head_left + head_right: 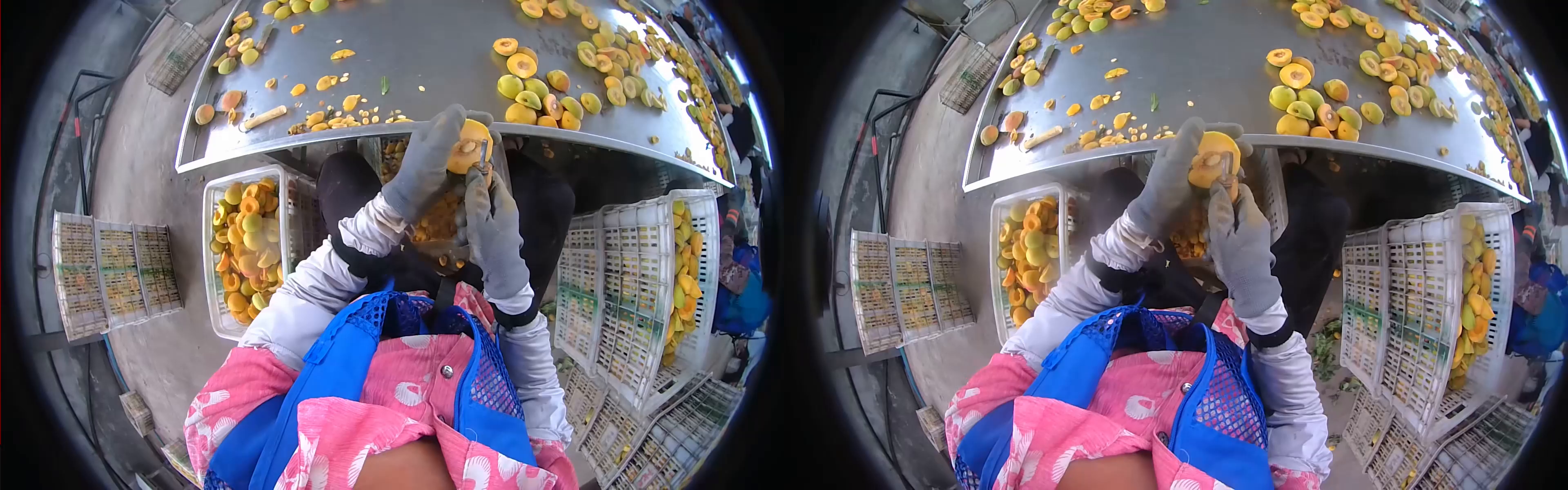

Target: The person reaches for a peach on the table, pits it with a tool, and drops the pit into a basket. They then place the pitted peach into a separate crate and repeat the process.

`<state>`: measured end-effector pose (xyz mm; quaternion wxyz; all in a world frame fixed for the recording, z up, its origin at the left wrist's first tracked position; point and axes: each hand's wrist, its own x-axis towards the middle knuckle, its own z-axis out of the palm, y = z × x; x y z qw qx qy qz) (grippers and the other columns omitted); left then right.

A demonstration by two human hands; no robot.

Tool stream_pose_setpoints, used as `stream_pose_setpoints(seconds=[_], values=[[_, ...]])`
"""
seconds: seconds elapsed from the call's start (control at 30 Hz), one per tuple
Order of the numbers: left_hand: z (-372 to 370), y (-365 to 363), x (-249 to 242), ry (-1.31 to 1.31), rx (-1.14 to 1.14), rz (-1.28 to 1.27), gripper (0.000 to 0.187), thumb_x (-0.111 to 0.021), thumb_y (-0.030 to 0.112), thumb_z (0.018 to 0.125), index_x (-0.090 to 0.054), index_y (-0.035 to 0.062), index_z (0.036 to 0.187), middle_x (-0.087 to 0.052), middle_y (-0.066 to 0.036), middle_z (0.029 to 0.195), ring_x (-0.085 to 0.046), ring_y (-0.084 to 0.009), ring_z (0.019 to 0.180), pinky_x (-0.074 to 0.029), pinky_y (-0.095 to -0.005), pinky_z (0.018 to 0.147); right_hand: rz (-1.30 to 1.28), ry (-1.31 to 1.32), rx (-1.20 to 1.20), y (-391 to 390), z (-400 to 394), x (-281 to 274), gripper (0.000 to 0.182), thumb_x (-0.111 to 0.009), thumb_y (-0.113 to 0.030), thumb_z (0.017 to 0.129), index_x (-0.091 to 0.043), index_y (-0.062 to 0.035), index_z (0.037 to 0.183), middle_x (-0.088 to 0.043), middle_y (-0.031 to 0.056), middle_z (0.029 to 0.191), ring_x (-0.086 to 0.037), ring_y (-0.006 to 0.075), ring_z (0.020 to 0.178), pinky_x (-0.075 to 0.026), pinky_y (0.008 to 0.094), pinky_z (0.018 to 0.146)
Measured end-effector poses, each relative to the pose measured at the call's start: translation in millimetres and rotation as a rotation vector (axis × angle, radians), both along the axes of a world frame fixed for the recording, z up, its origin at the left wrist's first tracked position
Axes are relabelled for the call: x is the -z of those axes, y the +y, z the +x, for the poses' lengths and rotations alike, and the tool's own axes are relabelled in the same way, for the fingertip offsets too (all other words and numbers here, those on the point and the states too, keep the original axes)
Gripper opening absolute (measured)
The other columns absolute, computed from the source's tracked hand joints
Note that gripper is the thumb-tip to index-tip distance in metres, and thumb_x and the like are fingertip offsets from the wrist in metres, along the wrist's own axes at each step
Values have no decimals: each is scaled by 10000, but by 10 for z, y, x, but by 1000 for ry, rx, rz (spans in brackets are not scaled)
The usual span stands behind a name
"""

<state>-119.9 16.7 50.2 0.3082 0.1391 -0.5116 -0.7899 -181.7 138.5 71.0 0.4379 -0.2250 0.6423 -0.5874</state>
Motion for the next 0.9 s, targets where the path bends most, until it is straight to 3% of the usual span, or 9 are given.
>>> stream_pose_setpoints(seconds=[0.13,0.2,0.23,0.3,0.4,0.63,0.73,0.8,0.9], values=[[73,143,-179,-29,-137,35,583,-373,493,1017,-554,-33,1194,-659,-142,1045,-630,-183,941,-517,-310,844,-148,180,15,30,113,129,276,-449,-287,1025,-576,-42,1027,-520,-14,689,-447,45,480,-395,209,415],[106,184,-206,-26,-164,86,576,-379,489,1017,-559,-33,1182,-665,-140,1025,-633,-182,931,-519,-308,838,-85,210,18,46,148,38,263,-539,-247,992,-583,11,1019,-585,58,672,-586,169,546,-447,314,508],[123,194,-214,-26,-179,70,569,-386,486,1016,-560,-31,1177,-666,-143,1026,-633,-181,929,-520,-309,838,-88,212,16,48,155,56,263,-539,-247,992,-583,11,1019,-585,58,672,-586,169,546,-447,314,508],[144,226,-202,-24,-201,53,562,-392,483,1015,-561,-29,1172,-668,-146,1027,-634,-180,928,-520,-309,837,-164,609,-2,62,145,124,259,-557,-224,974,-580,27,1032,-637,164,735,-643,344,646,-479,383,573],[128,270,-147,67,-240,177,523,-414,453,1016,-583,-27,1137,-678,-156,988,-651,-179,872,-536,-300,784,-94,616,-81,63,144,120,264,-564,-208,962,-570,42,1046,-638,238,808,-626,444,758,-486,425,624],[176,268,-101,-42,-340,171,417,-479,352,1007,-634,-34,1037,-691,-160,890,-671,-185,750,-552,-278,685,-92,532,-176,156,179,101,284,-571,-220,959,-561,40,1071,-638,222,814,-651,381,716,-483,397,599],[250,271,-93,-98,-279,105,388,-499,322,998,-642,-39,1010,-690,-150,875,-671,-184,752,-550,-277,684,-69,482,-198,211,186,67,282,-557,-239,968,-563,21,1076,-613,124,727,-623,238,577,-470,336,513],[265,345,-210,-124,-249,102,375,-503,307,995,-646,-40,998,-690,-144,864,-670,-180,754,-548,-275,681,65,-65,-279,225,161,-46,266,-535,-257,979,-563,-9,1072,-554,35,675,-532,110,487,-435,268,433],[290,395,-275,-197,-424,-167,349,-499,283,994,-652,-30,995,-688,-131,866,-666,-163,754,-538,-264,679,185,-322,-311,212,167,-257,247,-520,-261,985,-562,-31,1066,-541,7,672,-494,91,442,-418,238,396]])
